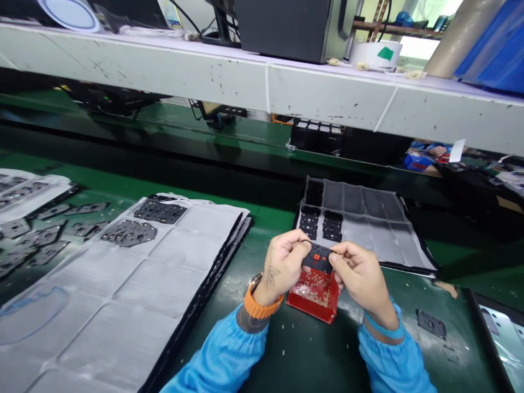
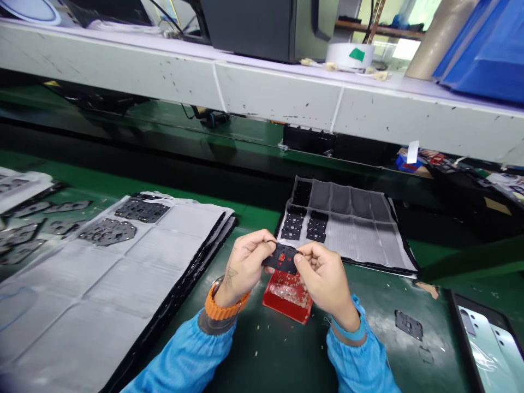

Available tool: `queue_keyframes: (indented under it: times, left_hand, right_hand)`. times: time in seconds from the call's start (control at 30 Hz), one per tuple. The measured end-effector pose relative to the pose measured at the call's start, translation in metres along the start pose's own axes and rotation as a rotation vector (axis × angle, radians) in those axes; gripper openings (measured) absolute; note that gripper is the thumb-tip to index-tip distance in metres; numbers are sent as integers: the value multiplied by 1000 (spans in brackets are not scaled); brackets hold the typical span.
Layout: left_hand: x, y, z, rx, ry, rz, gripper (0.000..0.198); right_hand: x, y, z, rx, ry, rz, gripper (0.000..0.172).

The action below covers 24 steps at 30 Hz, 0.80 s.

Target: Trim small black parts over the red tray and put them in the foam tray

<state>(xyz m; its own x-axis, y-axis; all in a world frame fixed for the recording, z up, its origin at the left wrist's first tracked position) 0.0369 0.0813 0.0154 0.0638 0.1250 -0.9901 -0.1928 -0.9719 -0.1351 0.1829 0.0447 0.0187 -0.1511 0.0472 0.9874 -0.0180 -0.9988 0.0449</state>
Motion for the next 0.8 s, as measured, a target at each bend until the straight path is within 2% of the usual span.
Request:
queue_keyframes:
  times: [0.17, 0.27, 0.3, 0.37, 0.5, 0.63, 0.8]
  left_hand:
    - [-7, 2, -6, 7, 96, -92, 21]
    - [-14, 5, -24, 137, 189, -172, 49]
    - [-15, 6, -28, 173, 194, -186, 52]
    - [-15, 6, -27, 168, 142, -198, 42]
    - [-18, 4, -13, 57, -84, -243, 29]
    - [-25, 4, -14, 85, -225, -311, 34]
    - [-34, 8, -20, 134, -361, -408, 38]
  right_hand:
    - [-8, -3, -1, -9, -127, -52, 36]
    - [-11, -4, 2, -18, -197, -52, 38]
    - [-12, -5, 1, -2, -208, -51, 38]
    - [-11, -5, -1, 45, -194, -43, 38]
    - [-2, -5, 7, 23, -39, 24, 31]
    - [8, -3, 11, -17, 170, 94, 21]
    - [12, 0, 4, 45, 389, 154, 19]
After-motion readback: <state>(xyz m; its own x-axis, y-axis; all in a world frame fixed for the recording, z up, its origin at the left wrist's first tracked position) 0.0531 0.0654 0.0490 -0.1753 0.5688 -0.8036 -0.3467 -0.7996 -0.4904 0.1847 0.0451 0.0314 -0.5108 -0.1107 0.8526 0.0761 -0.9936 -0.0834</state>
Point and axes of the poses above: each hand's wrist, its own y-axis away from the middle knuckle, its own z-axis out of the back of the hand, x = y × z, the point moved 10 cm from there along -y, towards the middle knuckle, and after that the axes turned 7 degrees about -z, right-handed, at the moved point
